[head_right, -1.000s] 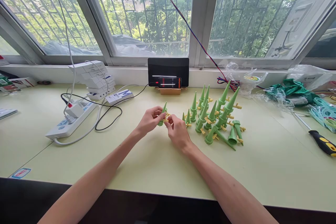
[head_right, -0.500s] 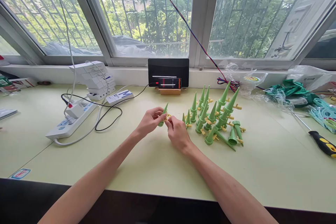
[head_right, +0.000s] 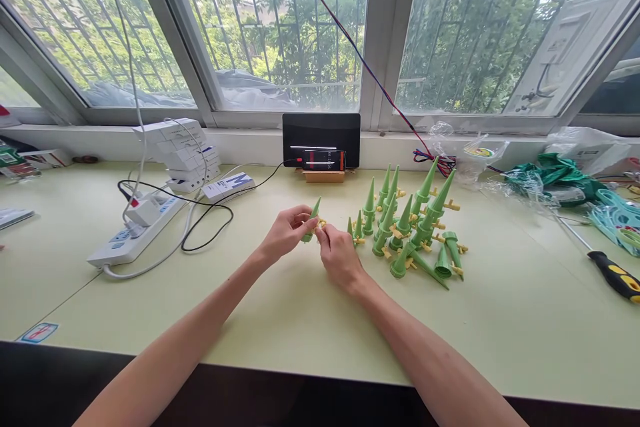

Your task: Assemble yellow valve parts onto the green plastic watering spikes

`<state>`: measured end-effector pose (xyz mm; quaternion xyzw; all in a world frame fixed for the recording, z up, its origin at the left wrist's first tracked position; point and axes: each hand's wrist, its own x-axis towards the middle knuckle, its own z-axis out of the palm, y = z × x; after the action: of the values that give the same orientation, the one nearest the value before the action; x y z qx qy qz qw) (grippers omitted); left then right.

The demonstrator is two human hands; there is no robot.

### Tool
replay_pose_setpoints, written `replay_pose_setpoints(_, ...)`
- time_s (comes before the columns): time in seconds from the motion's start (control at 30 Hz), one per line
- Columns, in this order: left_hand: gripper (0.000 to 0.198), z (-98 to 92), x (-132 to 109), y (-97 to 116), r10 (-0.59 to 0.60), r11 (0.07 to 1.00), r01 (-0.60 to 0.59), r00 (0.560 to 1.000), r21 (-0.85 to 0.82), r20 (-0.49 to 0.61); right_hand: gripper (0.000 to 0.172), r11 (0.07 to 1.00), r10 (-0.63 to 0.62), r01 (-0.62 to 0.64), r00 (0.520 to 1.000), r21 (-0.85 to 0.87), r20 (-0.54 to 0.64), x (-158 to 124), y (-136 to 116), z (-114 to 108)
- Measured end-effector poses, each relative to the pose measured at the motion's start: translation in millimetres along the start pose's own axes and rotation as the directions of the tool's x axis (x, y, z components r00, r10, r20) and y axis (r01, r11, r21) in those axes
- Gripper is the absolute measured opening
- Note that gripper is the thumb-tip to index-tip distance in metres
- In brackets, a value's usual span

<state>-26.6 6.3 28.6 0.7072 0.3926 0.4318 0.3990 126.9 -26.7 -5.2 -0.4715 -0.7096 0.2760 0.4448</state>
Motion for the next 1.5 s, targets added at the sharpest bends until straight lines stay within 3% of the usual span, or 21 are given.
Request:
replay_pose_setpoints(0.23, 0.027, 0.2, 0.2, 0.8, -0.031, 1.000, 0.031, 0.999, 0.005, -0.044, 0.015, 0.998, -0.023, 0.024, 1.000, 0.057, -0.017, 0.2, -3.5, -1.4)
replay_pose_setpoints(0.93, 0.030, 1.0, 0.0, 0.4, -0.016, 0.998, 0.015, 1.000, -0.060, -0.012, 0.033, 1.000, 0.011, -0.011, 1.000, -0.003, 0.004, 0.1, -5.3, -2.2)
replay_pose_setpoints(1.23, 0.029, 0.3, -0.5, 2.1, -0.024, 0.997, 0.024, 1.000, -0.067, 0.004, 0.040, 0.985, 0.101, -0.103, 0.995, 0.136, 0.019, 0.0, -6.6, -0.5)
replay_pose_setpoints(1.5, 0.028, 0.4, 0.0, 0.4, -0.036, 0.998, 0.034, 0.998, -0.048, -0.057, 0.021, 0.984, 0.028, -0.022, 0.999, 0.175, -0.033, -0.2, -5.7, -0.9)
